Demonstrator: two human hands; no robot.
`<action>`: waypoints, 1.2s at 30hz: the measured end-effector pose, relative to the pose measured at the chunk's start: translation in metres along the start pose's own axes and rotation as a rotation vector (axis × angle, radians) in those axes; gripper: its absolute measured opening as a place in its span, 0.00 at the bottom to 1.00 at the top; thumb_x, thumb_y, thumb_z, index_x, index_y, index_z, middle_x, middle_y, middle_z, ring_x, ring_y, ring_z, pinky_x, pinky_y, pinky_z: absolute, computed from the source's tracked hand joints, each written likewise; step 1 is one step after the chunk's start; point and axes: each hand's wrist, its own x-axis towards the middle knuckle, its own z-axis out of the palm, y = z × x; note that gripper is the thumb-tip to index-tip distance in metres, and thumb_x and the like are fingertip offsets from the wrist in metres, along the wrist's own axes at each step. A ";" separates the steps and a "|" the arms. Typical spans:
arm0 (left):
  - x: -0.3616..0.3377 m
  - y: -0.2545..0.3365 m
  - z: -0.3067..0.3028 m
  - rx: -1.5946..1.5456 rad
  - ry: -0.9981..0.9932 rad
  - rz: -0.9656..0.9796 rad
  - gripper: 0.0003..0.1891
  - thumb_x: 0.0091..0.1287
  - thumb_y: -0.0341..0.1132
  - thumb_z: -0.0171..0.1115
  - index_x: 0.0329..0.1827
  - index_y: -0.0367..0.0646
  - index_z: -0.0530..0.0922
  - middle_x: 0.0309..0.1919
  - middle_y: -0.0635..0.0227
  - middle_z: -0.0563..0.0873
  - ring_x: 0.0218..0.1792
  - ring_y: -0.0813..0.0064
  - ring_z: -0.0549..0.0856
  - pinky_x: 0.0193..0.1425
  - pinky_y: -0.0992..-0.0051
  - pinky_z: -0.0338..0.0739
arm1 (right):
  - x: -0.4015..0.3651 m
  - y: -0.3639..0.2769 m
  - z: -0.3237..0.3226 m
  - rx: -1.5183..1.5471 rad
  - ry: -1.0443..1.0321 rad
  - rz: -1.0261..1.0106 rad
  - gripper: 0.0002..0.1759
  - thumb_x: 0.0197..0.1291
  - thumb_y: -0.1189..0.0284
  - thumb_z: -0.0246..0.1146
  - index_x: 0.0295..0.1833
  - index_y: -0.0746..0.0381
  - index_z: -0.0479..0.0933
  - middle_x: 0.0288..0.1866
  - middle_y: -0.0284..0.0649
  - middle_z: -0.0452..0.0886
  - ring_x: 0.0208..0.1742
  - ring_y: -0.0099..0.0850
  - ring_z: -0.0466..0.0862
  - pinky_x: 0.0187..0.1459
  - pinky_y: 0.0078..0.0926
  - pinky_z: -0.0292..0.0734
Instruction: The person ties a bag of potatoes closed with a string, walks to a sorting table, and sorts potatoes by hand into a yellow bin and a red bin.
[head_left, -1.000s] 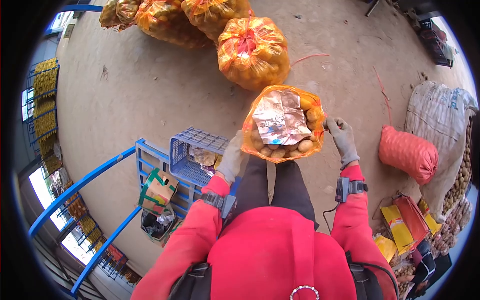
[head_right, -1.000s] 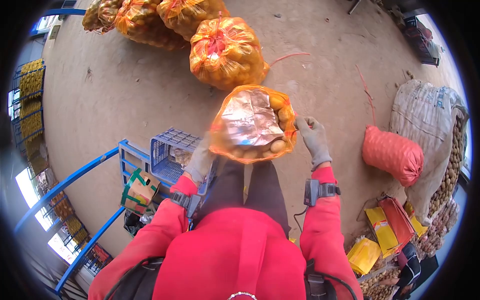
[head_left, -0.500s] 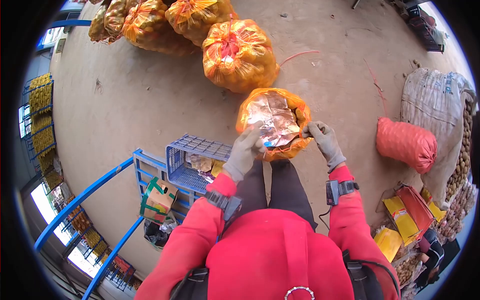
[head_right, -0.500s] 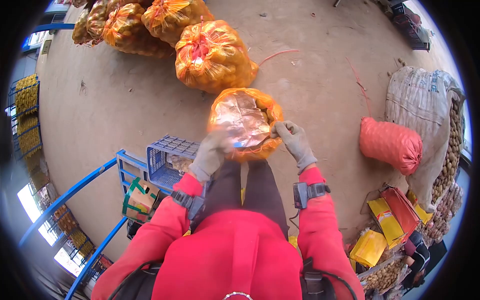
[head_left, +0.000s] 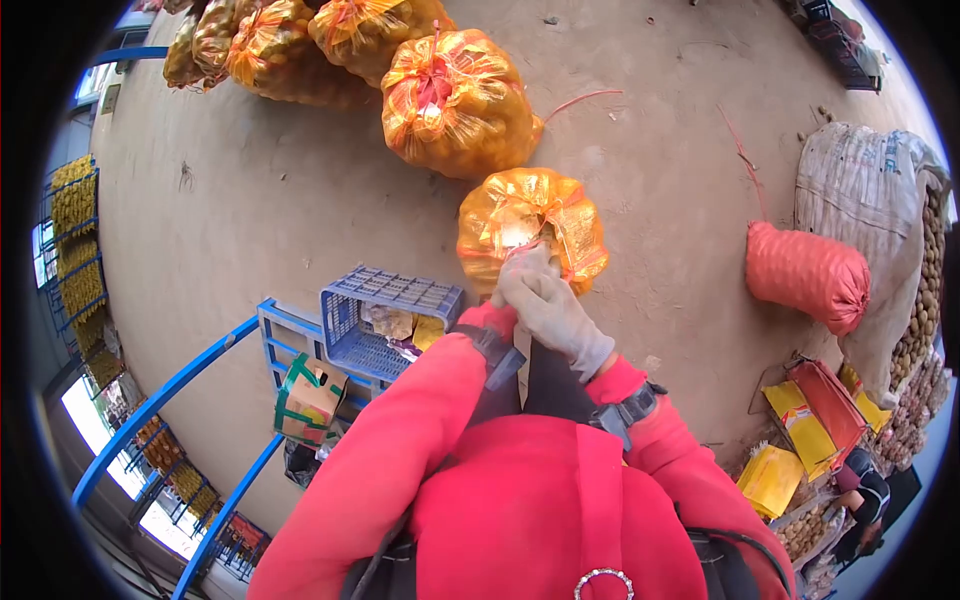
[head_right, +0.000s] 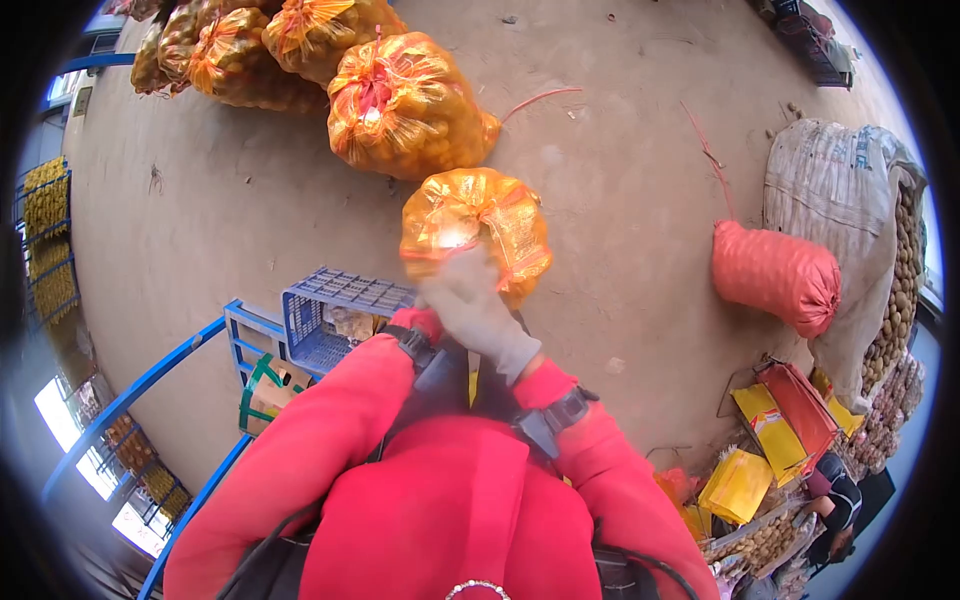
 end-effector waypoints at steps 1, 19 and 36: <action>-0.009 0.008 -0.014 -0.142 0.008 0.020 0.23 0.78 0.42 0.55 0.71 0.40 0.75 0.55 0.51 0.87 0.56 0.56 0.87 0.61 0.61 0.81 | -0.015 -0.014 -0.015 0.116 -0.027 0.217 0.17 0.77 0.59 0.60 0.46 0.61 0.84 0.29 0.28 0.82 0.23 0.18 0.71 0.29 0.17 0.68; -0.148 0.084 -0.062 -1.165 -0.369 -0.026 0.21 0.85 0.41 0.46 0.68 0.41 0.80 0.20 0.80 0.70 0.17 0.84 0.68 0.31 0.81 0.71 | 0.071 0.055 -0.007 -0.779 -0.069 0.217 0.31 0.69 0.59 0.62 0.75 0.57 0.73 0.53 0.49 0.89 0.62 0.44 0.86 0.58 0.45 0.81; -0.148 -0.036 -0.264 -1.240 -0.580 -0.283 0.19 0.84 0.40 0.47 0.59 0.35 0.82 0.17 0.78 0.70 0.21 0.83 0.72 0.33 0.78 0.71 | 0.009 -0.073 0.074 0.184 0.488 0.684 0.16 0.73 0.65 0.60 0.39 0.65 0.86 0.18 0.23 0.67 0.17 0.15 0.64 0.23 0.18 0.62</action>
